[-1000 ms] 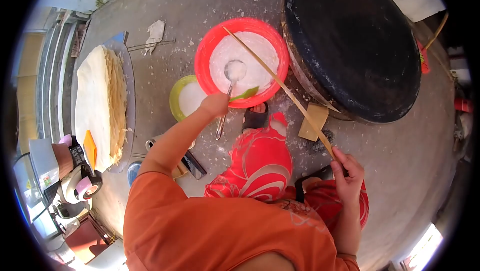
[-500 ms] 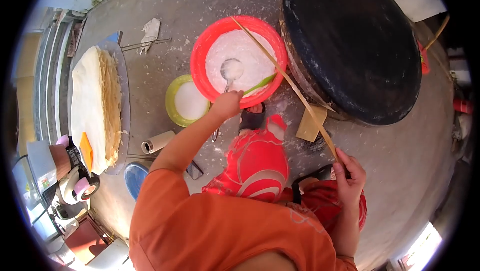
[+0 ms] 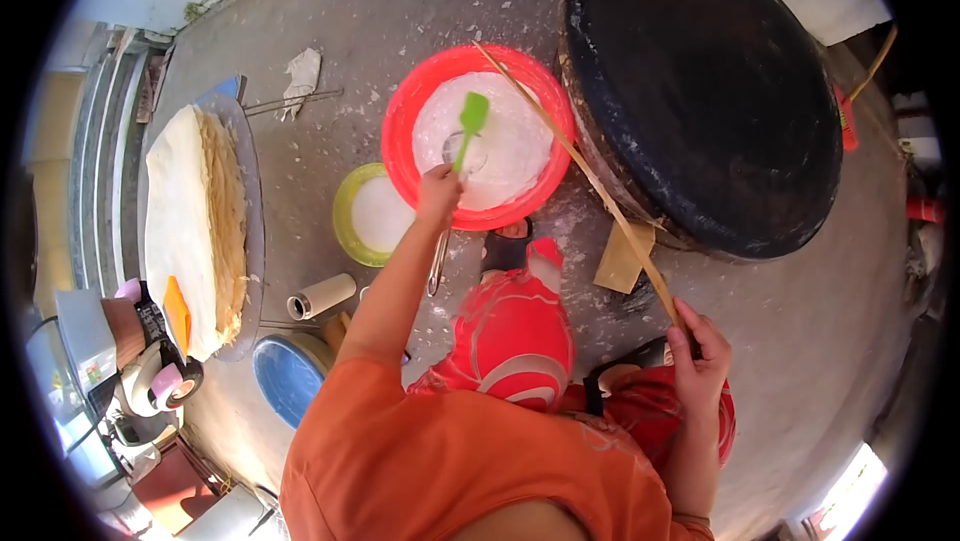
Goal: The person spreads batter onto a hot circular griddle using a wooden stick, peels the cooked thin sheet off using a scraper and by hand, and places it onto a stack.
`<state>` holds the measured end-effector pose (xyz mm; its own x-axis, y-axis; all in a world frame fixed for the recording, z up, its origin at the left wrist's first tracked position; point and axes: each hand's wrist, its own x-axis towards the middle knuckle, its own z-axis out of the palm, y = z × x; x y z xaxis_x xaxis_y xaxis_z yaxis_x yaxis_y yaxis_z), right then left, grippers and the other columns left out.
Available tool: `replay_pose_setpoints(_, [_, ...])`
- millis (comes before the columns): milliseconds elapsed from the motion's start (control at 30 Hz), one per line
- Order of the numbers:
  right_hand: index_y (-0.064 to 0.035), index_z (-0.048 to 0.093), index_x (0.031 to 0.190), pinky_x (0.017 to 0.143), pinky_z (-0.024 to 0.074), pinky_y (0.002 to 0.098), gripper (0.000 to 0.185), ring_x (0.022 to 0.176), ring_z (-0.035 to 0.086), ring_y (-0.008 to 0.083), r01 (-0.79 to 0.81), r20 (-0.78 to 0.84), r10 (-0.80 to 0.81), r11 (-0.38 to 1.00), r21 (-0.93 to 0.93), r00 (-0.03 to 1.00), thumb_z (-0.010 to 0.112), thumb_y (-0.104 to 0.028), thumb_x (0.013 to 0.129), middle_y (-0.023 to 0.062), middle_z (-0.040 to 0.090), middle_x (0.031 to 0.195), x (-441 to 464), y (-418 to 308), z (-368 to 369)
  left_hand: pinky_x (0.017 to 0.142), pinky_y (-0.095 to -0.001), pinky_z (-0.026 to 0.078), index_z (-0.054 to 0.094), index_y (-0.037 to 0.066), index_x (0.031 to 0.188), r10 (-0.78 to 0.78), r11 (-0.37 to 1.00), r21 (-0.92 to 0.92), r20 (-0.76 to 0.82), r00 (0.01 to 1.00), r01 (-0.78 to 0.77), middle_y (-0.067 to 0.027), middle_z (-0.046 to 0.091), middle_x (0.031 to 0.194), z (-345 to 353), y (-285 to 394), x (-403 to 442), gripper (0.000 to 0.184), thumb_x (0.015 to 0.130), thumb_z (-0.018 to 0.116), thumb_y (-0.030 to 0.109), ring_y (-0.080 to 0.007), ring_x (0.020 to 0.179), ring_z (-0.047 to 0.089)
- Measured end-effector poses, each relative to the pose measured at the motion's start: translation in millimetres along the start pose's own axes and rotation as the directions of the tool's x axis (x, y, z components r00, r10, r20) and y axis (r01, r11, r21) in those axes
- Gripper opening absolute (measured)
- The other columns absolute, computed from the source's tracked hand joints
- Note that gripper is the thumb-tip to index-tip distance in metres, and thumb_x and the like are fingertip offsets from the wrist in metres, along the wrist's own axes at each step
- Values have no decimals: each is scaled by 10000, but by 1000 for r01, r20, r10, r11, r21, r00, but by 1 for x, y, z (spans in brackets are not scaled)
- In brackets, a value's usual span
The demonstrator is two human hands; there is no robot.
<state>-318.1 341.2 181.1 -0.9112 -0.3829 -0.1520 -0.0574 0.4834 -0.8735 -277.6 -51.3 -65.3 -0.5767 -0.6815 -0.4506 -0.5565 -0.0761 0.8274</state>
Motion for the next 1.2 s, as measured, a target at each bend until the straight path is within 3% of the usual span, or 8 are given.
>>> replay_pose_setpoints(167, [2, 576, 1109, 606, 407, 179, 290, 657, 498, 65, -32, 14, 32, 999, -13, 999, 544, 18, 821, 46, 603, 822, -5, 7, -1, 352, -230, 336, 584, -14, 984, -57, 941, -338, -206, 977, -17, -54, 519, 604, -97, 6, -83, 212, 853, 483, 119, -104, 407, 452])
replay_pose_setpoints(433, [-15, 570, 1129, 505, 406, 179, 261, 552, 479, 59, -120, 69, 110, 979, 165, 992, 499, -60, 882, 42, 601, 745, -7, 6, 6, 381, -246, 436, 517, -52, 1123, -294, 956, -90, -309, 904, 280, -126, 586, 747, -142, -145, -74, 346, 794, 508, 56, -185, 437, 547])
replay_pose_setpoints(600, [-14, 577, 1119, 505, 410, 182, 257, 552, 480, 55, -90, 41, 85, 987, 135, 995, 508, -57, 876, 32, 598, 737, -12, 4, 6, 754, -398, 485, 573, 15, 1056, 290, 561, 820, -327, 899, 117, -113, 606, 848, -104, -100, -91, 406, 802, 547, 331, -254, 837, 595])
replay_pose_setpoints(700, [-24, 584, 1112, 504, 410, 183, 255, 552, 483, 53, -109, 27, 107, 988, 110, 994, 522, -60, 867, 27, 599, 728, -15, 3, 7, 748, -391, 490, 568, 19, 1006, -303, 949, 133, 140, 943, 285, -125, 600, 896, -80, -55, -86, 386, 835, 519, 361, -274, 807, 592])
replay_pose_setpoints(767, [-32, 587, 1111, 503, 408, 182, 256, 551, 484, 51, -114, 11, 113, 989, 94, 994, 530, -61, 863, 24, 600, 723, -15, 2, 7, 678, -368, 491, 537, 20, 949, -304, 513, -432, 717, 627, 742, -112, 590, 857, -65, -14, -95, 335, 888, 456, 339, -235, 740, 582])
replay_pose_setpoints(967, [-64, 603, 1094, 494, 394, 189, 259, 534, 478, 49, -64, 17, 63, 995, 78, 998, 555, -54, 841, 8, 603, 705, -17, 4, 6, 402, -250, 376, 497, 15, 885, -312, 266, -583, 702, 641, 768, -54, 494, 652, -36, -30, -49, 239, 926, 399, 229, -125, 514, 480])
replay_pose_setpoints(1100, [-64, 608, 1085, 503, 395, 190, 258, 543, 481, 48, -49, -2, 49, 997, 55, 999, 567, -51, 830, 16, 606, 707, -22, 1, -1, 352, -225, 326, 507, 12, 808, -309, 923, -163, 220, 925, 348, -40, 458, 587, -45, 52, -109, 243, 906, 440, 224, -97, 416, 411])
replay_pose_setpoints(1200, [-56, 613, 1071, 513, 401, 194, 251, 553, 486, 50, -84, -19, 87, 990, 117, 996, 575, -50, 823, 25, 606, 711, -26, 3, -2, 363, -265, 356, 539, 29, 835, 16, 994, 102, 130, 991, -29, -42, 499, 595, -51, 22, -104, 207, 878, 477, 222, -128, 429, 457])
